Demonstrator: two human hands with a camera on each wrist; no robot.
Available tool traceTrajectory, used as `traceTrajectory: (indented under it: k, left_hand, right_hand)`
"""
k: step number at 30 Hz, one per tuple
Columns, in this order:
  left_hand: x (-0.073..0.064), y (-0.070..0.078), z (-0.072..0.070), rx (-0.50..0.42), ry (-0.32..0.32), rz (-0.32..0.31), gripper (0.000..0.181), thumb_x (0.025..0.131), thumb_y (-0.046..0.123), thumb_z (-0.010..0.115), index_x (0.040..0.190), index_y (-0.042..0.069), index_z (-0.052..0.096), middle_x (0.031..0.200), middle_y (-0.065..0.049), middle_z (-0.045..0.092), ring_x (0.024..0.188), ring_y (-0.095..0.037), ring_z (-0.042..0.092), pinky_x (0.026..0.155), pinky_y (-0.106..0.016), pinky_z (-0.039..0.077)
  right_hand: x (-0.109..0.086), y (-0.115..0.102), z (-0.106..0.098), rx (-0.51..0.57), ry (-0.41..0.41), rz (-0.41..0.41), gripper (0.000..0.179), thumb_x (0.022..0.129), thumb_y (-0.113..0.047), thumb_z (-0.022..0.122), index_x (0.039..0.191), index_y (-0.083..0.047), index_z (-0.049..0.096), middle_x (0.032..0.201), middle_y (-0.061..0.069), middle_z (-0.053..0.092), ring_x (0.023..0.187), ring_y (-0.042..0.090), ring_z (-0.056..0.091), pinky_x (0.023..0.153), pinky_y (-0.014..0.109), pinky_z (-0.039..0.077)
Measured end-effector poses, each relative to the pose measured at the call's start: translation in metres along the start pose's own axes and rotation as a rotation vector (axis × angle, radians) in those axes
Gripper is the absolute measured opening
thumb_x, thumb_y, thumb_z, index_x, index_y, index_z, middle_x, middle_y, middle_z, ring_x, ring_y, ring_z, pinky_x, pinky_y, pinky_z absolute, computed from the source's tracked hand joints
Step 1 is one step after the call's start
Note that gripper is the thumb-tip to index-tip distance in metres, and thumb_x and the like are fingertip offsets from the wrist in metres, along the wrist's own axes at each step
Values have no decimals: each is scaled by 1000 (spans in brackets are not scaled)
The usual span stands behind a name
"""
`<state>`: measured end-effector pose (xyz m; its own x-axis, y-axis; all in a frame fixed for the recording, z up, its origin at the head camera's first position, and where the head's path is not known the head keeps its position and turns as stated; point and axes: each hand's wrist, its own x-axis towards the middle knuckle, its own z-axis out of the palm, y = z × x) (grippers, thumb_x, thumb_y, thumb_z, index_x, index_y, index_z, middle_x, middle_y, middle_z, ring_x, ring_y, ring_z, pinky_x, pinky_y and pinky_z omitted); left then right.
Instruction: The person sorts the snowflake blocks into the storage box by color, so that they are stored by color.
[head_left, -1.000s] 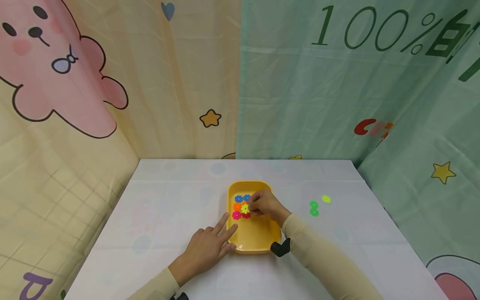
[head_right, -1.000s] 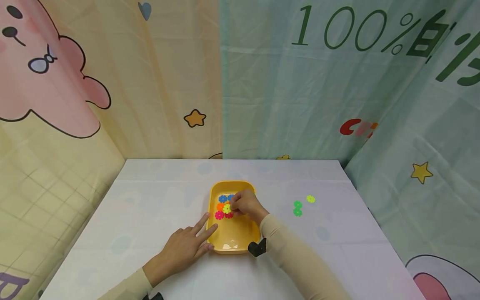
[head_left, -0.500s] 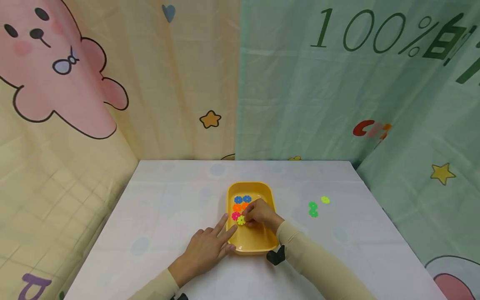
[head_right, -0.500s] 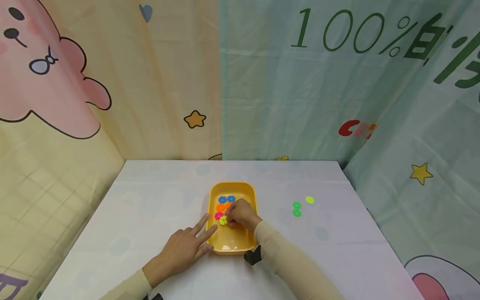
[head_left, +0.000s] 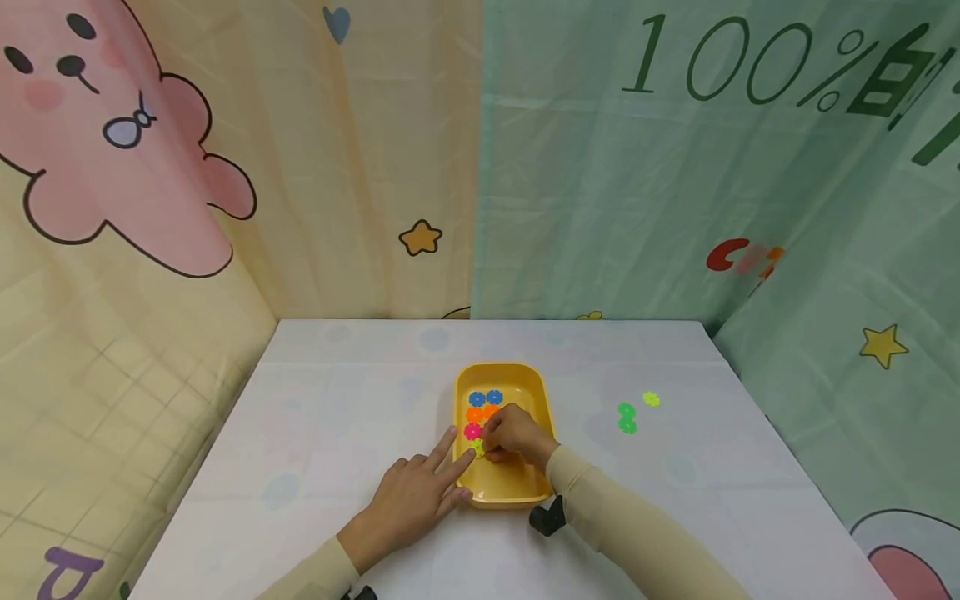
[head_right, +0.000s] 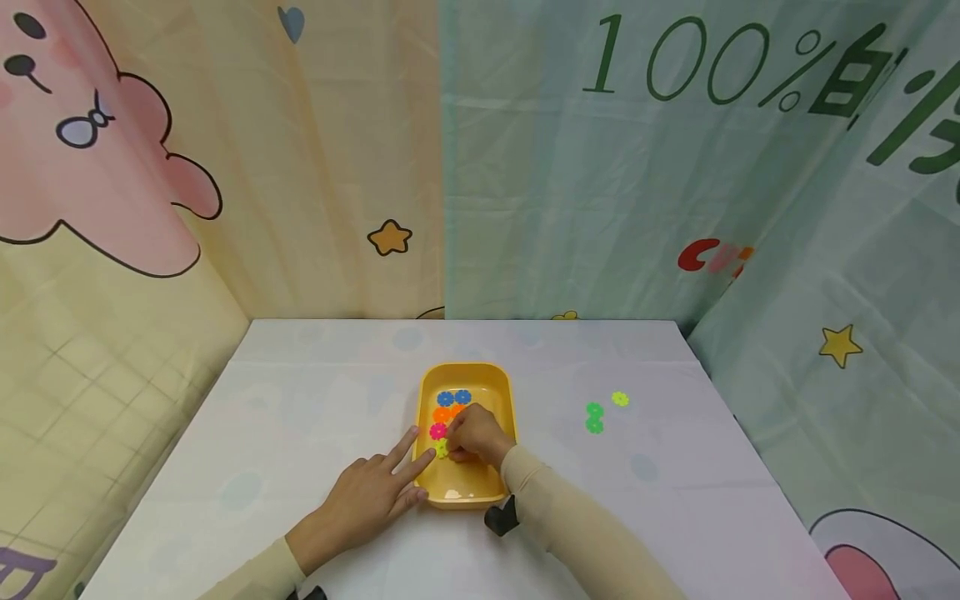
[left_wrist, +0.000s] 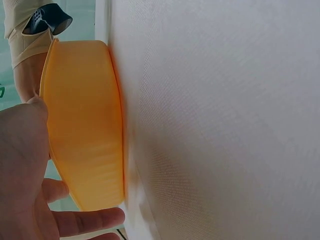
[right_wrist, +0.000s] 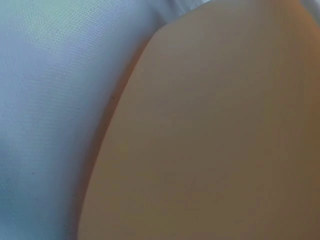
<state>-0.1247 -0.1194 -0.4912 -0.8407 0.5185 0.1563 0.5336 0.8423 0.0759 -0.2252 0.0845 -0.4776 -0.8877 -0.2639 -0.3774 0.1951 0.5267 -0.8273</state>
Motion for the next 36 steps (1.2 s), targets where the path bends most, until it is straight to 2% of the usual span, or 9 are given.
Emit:
traceTrajectory:
  k: [9, 17, 24, 36]
  left_hand:
    - [0, 0, 0, 9, 7, 5, 61, 104, 63, 36, 153, 31, 49, 165, -11, 34, 89, -24, 68, 69, -38, 50]
    - [0, 0, -2, 2, 21, 7, 60, 104, 63, 37, 152, 30, 50, 164, -11, 36, 87, -24, 68, 67, -37, 49]
    - [-1, 0, -1, -1, 28, 3, 58, 104, 61, 40, 151, 30, 51, 164, -10, 36, 87, -24, 68, 67, -37, 49]
    - [0, 0, -3, -10, 21, 6, 60, 103, 63, 38, 152, 30, 50, 164, -11, 36, 88, -24, 68, 67, -38, 50]
  right_hand:
    - [1, 0, 3, -16, 14, -8, 7, 88, 4, 72, 82, 1, 71, 74, 10, 65, 60, 18, 65, 63, 30, 60]
    - [1, -2, -1, -30, 23, -50, 5, 88, 5, 69, 85, 4, 73, 72, 8, 65, 59, 18, 63, 61, 28, 58]
    - [-1, -5, -9, 4, 4, -68, 3, 87, 5, 70, 88, 7, 73, 72, 9, 66, 59, 18, 64, 62, 29, 59]
    - [-3, -19, -35, 100, 20, -17, 8, 94, -2, 69, 97, 5, 71, 79, 11, 70, 66, 19, 68, 70, 34, 61]
